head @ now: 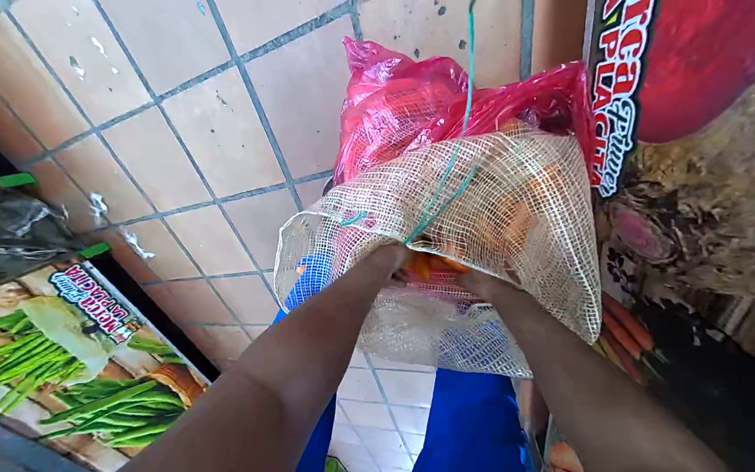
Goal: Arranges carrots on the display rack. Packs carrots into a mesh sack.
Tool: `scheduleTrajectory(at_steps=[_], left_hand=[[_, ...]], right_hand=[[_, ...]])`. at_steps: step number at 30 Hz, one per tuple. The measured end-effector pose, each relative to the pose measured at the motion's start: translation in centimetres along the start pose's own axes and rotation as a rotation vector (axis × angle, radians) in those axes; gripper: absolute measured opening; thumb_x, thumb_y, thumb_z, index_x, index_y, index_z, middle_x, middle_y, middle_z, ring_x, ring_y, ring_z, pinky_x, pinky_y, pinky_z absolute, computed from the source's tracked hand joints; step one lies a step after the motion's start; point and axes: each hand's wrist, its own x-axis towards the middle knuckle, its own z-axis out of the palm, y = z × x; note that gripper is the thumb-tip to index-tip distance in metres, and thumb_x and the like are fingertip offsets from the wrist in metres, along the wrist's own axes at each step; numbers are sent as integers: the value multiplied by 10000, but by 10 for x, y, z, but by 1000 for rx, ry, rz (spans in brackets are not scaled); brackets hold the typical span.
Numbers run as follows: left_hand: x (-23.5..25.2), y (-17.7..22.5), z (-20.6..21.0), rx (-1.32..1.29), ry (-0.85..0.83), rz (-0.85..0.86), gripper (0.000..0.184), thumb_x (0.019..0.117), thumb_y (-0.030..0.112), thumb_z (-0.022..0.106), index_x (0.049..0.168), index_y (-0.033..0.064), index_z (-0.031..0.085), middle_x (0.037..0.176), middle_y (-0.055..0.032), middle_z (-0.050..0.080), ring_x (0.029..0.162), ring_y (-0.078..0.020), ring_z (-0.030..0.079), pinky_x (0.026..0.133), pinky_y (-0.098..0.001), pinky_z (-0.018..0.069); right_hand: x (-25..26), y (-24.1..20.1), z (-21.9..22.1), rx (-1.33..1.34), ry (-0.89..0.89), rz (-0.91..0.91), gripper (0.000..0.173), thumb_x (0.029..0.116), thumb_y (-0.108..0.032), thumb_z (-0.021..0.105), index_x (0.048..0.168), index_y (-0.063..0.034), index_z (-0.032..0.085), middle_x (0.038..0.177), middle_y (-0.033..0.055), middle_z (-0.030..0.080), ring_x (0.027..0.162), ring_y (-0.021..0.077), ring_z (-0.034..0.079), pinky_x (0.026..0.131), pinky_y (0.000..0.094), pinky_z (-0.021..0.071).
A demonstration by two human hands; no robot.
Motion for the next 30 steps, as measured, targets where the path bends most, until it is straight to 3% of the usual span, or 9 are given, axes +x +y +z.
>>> scheduleTrajectory(at_steps=[4, 7, 11, 14, 16, 19, 23, 26, 30], left_hand=[[14, -14, 13, -194, -59, -75, 589, 1023, 579, 483, 1379, 114, 548, 1093, -172, 656, 830, -248, 648, 768, -406, 546], [32, -15, 35, -283, 58, -81, 561, 967, 598, 584, 1168, 79, 649, 869, -105, 664, 661, -191, 610, 624, -367, 529], [41, -13, 49, -527, 83, -18, 534, 915, 358, 761, 1294, 24, 587, 1088, -194, 657, 883, -289, 663, 767, -461, 577], [39, -22, 47, -600, 65, 65, 493, 913, 207, 761, 1327, 24, 564, 1130, -191, 646, 918, -275, 661, 787, -433, 579], [20, -33, 35, -569, 13, 116, 444, 950, 156, 693, 1348, 33, 539, 1109, -180, 629, 891, -259, 638, 773, -418, 564], [-39, -57, 18, -576, -142, 178, 429, 982, 174, 638, 1379, 71, 513, 1073, -160, 652, 856, -244, 668, 765, -390, 589], [-132, -107, 12, -625, -330, 290, 534, 1004, 196, 611, 1488, 186, 384, 1072, -173, 703, 840, -261, 719, 727, -370, 613], [-207, -145, 25, -582, -374, 386, 371, 1029, 176, 557, 1374, 63, 480, 1114, -151, 702, 826, -223, 708, 711, -348, 604], [-321, -209, 64, -486, -353, 674, 583, 839, 242, 732, 1320, 19, 488, 1158, -162, 700, 855, -250, 720, 729, -398, 618]], right_hand=[[-4, -4, 2, 46, -28, 44, 427, 1095, -266, 462, 1336, 52, 613, 1391, 289, 578, 1355, 417, 512, 1151, 601, 347], [1, -3, -6, 249, -41, 104, 431, 1059, -272, 516, 1361, 28, 586, 1401, 255, 572, 1345, 363, 519, 1133, 567, 382], [-18, -8, -16, 501, 256, 84, 535, 959, -221, 723, 1401, 29, 553, 1403, 241, 578, 1331, 335, 539, 1144, 523, 403], [-36, -6, -11, 784, 315, 132, 380, 1025, -186, 625, 1359, -10, 581, 1285, 158, 640, 1160, 213, 616, 1020, 406, 499], [-56, -16, -7, 1122, 362, 98, 242, 1037, -157, 584, 1241, -30, 609, 1033, 91, 673, 868, 149, 662, 767, 325, 575], [-91, -24, 5, 1448, 303, 65, 358, 988, -170, 618, 1306, -9, 580, 1051, 183, 705, 827, 276, 702, 711, 443, 601], [-172, -49, 38, 1648, 259, -14, 447, 982, -144, 601, 1387, -20, 456, 1071, 223, 694, 822, 298, 709, 691, 432, 609], [-249, -75, 64, 1802, 236, -200, 506, 923, -137, 628, 1362, 19, 432, 1092, 245, 691, 931, 331, 717, 762, 458, 617], [-362, -101, 88, 1822, 295, -547, 703, 796, -203, 781, 1331, 61, 409, 1131, 272, 686, 1004, 373, 715, 828, 508, 614]])
